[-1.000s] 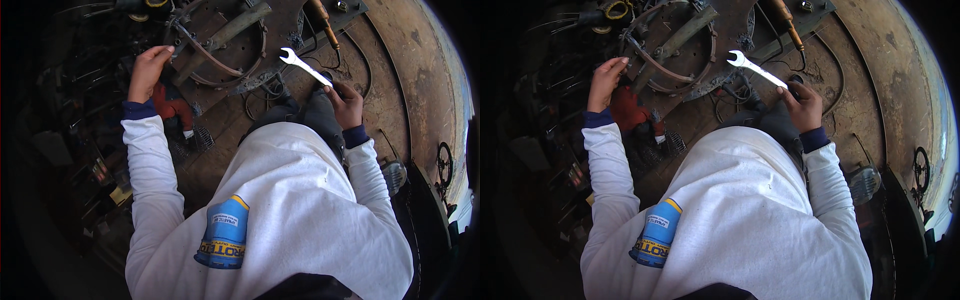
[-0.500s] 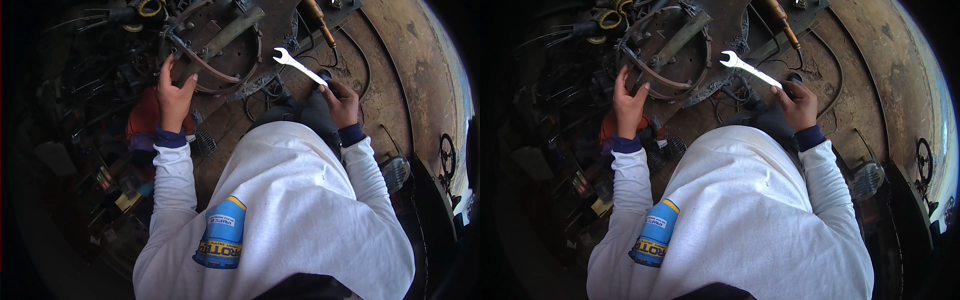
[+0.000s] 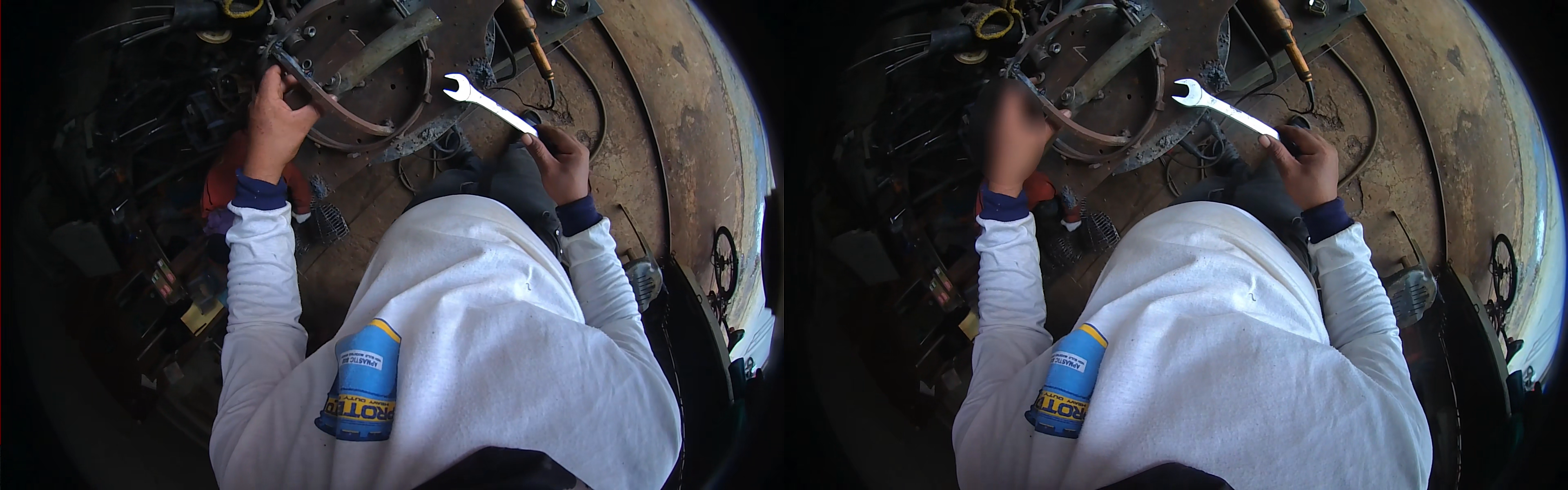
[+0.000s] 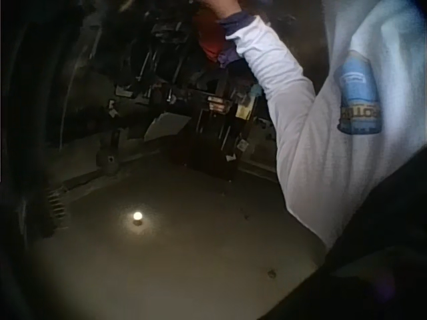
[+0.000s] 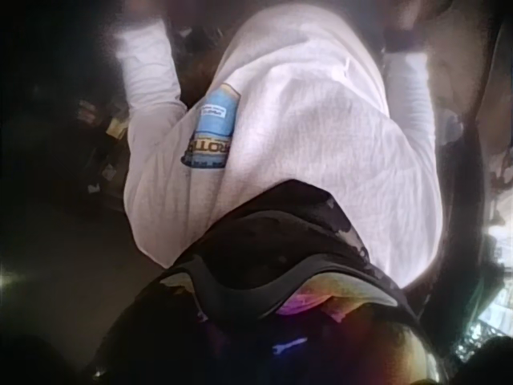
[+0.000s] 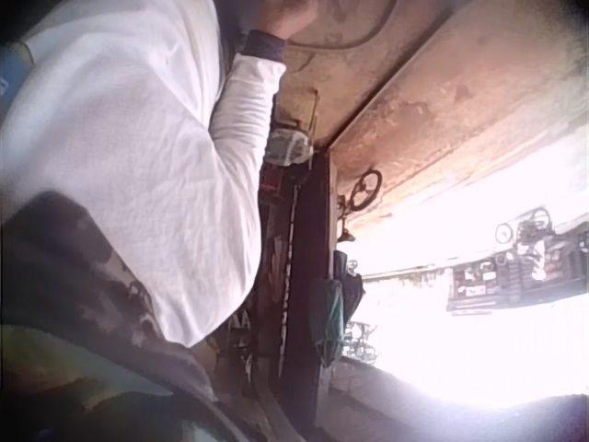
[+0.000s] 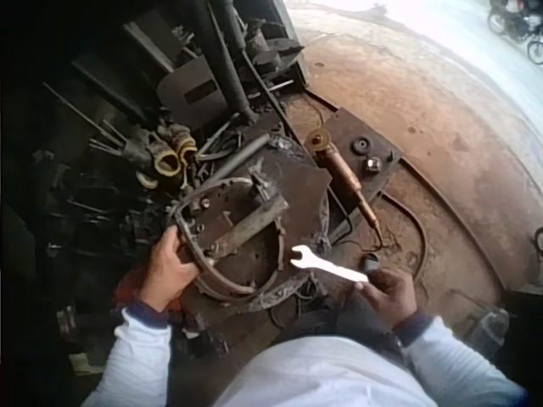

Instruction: The person secures a metal fastener onto a circular metal structure using a wrench and a hammer.

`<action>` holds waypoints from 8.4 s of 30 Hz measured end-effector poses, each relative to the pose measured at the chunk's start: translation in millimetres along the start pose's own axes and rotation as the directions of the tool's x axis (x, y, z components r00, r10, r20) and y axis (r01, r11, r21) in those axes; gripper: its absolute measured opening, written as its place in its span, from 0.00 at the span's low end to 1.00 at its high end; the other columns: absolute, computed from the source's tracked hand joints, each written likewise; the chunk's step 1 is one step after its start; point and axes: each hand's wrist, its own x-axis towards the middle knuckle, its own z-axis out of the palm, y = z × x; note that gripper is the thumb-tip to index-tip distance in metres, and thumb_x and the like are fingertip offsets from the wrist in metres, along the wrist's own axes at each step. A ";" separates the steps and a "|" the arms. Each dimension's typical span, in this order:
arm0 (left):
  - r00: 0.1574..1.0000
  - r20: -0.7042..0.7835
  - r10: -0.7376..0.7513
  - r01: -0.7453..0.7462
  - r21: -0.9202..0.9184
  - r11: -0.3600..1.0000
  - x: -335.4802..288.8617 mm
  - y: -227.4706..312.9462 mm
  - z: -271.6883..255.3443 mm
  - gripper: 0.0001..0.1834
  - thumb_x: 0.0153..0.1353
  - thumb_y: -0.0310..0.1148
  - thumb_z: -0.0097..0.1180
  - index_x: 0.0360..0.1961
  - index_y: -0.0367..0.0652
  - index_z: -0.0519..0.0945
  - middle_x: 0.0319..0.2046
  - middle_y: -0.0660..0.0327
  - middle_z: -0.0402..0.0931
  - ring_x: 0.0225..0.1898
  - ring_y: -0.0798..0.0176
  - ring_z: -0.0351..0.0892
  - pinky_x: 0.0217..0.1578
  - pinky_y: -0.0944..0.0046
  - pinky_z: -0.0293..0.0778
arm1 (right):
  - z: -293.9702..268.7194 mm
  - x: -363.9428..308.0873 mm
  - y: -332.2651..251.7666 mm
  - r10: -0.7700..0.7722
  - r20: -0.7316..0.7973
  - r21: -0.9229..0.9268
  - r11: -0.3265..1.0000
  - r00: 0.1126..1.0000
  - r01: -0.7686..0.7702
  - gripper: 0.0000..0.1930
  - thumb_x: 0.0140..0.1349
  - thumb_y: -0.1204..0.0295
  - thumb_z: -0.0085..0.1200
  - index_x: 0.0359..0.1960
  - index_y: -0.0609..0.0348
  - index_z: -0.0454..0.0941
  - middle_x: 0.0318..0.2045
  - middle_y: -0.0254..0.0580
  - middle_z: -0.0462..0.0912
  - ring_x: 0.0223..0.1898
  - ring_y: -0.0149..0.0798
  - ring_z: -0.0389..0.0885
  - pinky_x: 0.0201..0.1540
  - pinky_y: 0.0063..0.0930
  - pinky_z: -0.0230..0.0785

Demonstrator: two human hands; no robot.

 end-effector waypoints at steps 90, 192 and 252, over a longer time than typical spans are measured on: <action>0.766 -0.308 -0.564 0.011 -0.872 0.490 -31.9 28.4 94.1 0.06 0.66 0.30 0.64 0.33 0.42 0.81 0.21 0.70 0.72 0.18 0.77 0.65 0.19 0.74 0.61 | -2.9 5.6 10.1 -0.087 0.037 -0.065 0.994 0.996 0.089 0.21 0.58 0.57 0.70 0.39 0.65 0.86 0.29 0.50 0.85 0.31 0.47 0.83 0.36 0.35 0.75; 0.923 0.094 0.374 -0.376 0.013 0.926 121.5 -95.6 -14.7 0.20 0.58 0.38 0.70 0.50 0.43 0.85 0.36 0.58 0.83 0.35 0.57 0.82 0.41 0.61 0.77 | 6.8 -11.0 0.1 0.098 0.065 -0.059 0.994 0.993 -0.094 0.19 0.64 0.62 0.66 0.42 0.69 0.83 0.30 0.44 0.85 0.31 0.32 0.79 0.37 0.27 0.72; 0.996 -0.066 0.063 -0.082 -0.341 0.936 59.7 -132.5 -65.1 0.12 0.67 0.33 0.62 0.47 0.37 0.84 0.37 0.67 0.83 0.37 0.76 0.77 0.42 0.72 0.72 | 27.1 0.3 -13.8 0.126 -0.047 0.347 0.932 0.991 -0.102 0.15 0.73 0.62 0.54 0.47 0.62 0.83 0.28 0.23 0.74 0.31 0.23 0.68 0.35 0.22 0.64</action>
